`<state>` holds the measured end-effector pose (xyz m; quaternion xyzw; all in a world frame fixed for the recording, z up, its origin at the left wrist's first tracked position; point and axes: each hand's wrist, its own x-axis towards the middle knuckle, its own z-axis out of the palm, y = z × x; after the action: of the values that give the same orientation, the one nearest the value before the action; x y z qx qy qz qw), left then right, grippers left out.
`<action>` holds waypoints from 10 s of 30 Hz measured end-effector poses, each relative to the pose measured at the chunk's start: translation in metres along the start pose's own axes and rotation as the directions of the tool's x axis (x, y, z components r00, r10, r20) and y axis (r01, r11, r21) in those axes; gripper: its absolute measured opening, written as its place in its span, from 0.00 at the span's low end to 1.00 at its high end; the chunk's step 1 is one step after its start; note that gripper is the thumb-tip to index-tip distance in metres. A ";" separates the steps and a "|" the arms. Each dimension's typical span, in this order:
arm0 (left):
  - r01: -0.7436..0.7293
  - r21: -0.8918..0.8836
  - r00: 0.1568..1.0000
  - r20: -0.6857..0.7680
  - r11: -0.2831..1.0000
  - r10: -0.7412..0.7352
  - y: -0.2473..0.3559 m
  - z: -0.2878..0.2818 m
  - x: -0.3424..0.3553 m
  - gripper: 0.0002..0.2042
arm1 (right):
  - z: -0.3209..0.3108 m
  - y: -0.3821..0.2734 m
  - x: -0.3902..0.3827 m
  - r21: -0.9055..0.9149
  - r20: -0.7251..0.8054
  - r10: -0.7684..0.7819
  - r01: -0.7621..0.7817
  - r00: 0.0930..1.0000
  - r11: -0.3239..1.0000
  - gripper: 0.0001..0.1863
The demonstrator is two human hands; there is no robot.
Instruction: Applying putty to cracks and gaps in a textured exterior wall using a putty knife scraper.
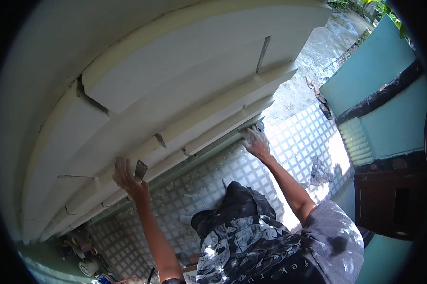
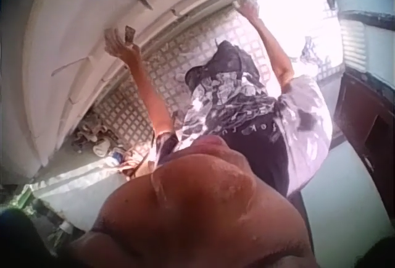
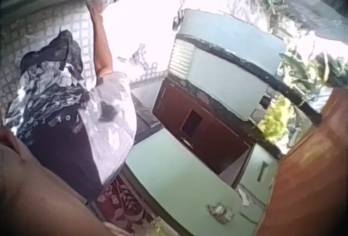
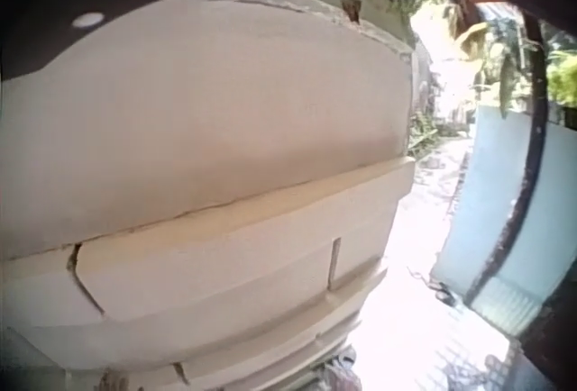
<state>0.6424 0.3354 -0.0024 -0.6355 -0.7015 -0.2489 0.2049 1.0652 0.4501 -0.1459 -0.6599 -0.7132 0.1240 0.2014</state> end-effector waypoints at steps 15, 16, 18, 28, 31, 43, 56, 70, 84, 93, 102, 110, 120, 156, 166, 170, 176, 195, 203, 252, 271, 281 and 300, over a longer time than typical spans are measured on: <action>-0.065 0.093 0.969 -0.233 0.993 0.086 -0.003 0.020 0.004 0.16 | 0.075 0.071 -0.033 0.186 0.779 0.335 -0.706 0.530 0.683 0.26; -0.088 0.083 0.961 -0.257 0.993 0.106 -0.005 0.023 0.004 0.15 | 0.084 0.079 -0.043 0.492 0.729 0.405 -0.834 0.552 0.251 0.24; -0.126 0.085 0.957 -0.250 0.988 0.144 -0.010 0.027 0.002 0.19 | 0.100 0.101 -0.030 0.676 0.735 0.275 -0.702 0.619 -0.225 0.23; -0.103 0.145 0.953 -0.268 0.984 0.139 -0.002 0.029 0.003 0.15 | 0.100 0.097 0.032 0.642 0.736 0.175 -0.591 0.654 -0.488 0.22; -0.082 0.100 0.971 -0.216 0.992 0.102 0.004 0.024 0.005 0.15 | 0.088 0.101 0.004 0.494 0.861 -0.046 -0.854 0.507 -0.162 0.19; -0.103 0.105 0.972 -0.202 0.989 0.123 0.002 0.019 0.005 0.17 | -0.030 0.179 0.124 -0.200 0.105 0.263 -0.239 0.959 0.950 0.23; -0.055 0.130 0.970 -0.230 0.990 0.084 0.008 0.020 0.006 0.17 | -0.048 0.195 0.139 -0.299 0.126 0.058 -0.018 0.990 0.954 0.25; -0.053 0.056 0.976 -0.210 0.997 0.064 0.001 0.023 0.001 0.22 | -0.048 0.171 0.140 -0.221 0.015 0.225 -0.216 0.974 0.951 0.23; -0.042 0.014 0.976 -0.213 0.999 0.044 0.011 0.011 0.006 0.15 | -0.029 0.143 0.141 -0.106 0.006 0.437 -0.434 0.900 0.895 0.22; -0.018 0.021 0.981 -0.191 1.000 0.022 0.010 0.012 0.002 0.15 | -0.004 0.211 0.140 0.145 0.319 0.681 -0.744 0.659 0.652 0.28; -0.026 0.012 0.976 -0.215 1.000 0.028 0.003 0.020 0.000 0.18 | 0.028 0.239 0.135 0.376 0.341 0.545 -0.642 0.766 0.668 0.25; -0.056 0.010 0.966 -0.251 0.998 0.057 0.008 0.022 0.005 0.21 | 0.034 0.233 0.130 0.731 0.362 0.568 -0.603 0.740 0.320 0.23; -0.073 -0.011 0.973 -0.221 0.997 0.069 0.018 0.018 0.013 0.30 | 0.034 0.234 0.140 0.620 0.456 0.594 -0.715 0.663 0.323 0.25; 0.179 -0.811 0.592 0.541 0.557 0.597 0.322 0.050 0.184 0.25 | 0.026 0.179 0.095 0.553 0.040 0.850 -0.720 0.525 0.419 0.23; 0.145 -0.864 0.333 0.501 0.481 0.799 0.364 0.106 0.212 0.19 | 0.063 0.202 0.121 0.486 0.170 0.725 -0.697 0.668 0.528 0.23; 0.421 -0.844 0.477 0.518 0.333 0.710 0.371 0.112 0.207 0.05 | 0.050 0.205 0.122 0.727 0.169 0.683 -0.557 0.711 0.401 0.23; 0.324 -0.887 0.558 0.461 0.330 0.690 0.371 0.112 0.199 0.02 | 0.020 0.208 0.139 0.485 0.304 0.615 -0.674 0.728 0.557 0.32; 0.265 -0.914 0.527 0.405 0.308 0.747 0.365 0.118 0.198 0.07 | 0.055 0.228 0.121 0.326 0.467 0.433 -0.605 0.771 0.726 0.31; 0.277 -0.927 0.661 0.375 0.253 0.650 0.373 0.118 0.191 0.03 | 0.048 0.194 0.115 0.566 -0.205 0.322 -0.157 0.924 0.810 0.33; 0.523 -0.837 0.639 0.509 0.159 0.576 0.363 0.117 0.209 0.17 | 0.028 0.224 0.147 0.539 0.179 0.539 -0.540 0.823 0.646 0.23; 0.551 -0.815 0.598 0.535 0.179 0.596 0.366 0.119 0.209 0.19 | 0.059 0.227 0.089 0.624 0.018 0.577 -0.460 0.816 0.632 0.26; 0.649 -0.754 0.585 0.580 0.102 0.568 0.374 0.106 0.216 0.17 | 0.093 0.183 0.106 0.806 0.530 0.486 -0.234 0.695 -0.544 0.18; 0.220 -0.967 0.751 0.252 0.129 0.610 0.158 0.014 0.116 0.10 | 0.160 -0.059 0.008 0.772 0.627 0.434 -0.446 0.647 -0.452 0.13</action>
<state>0.7875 0.4464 0.0705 -0.7444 -0.2906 -0.3866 -0.4604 0.9403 0.4661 -0.2608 -0.4953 -0.0047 0.6808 0.5396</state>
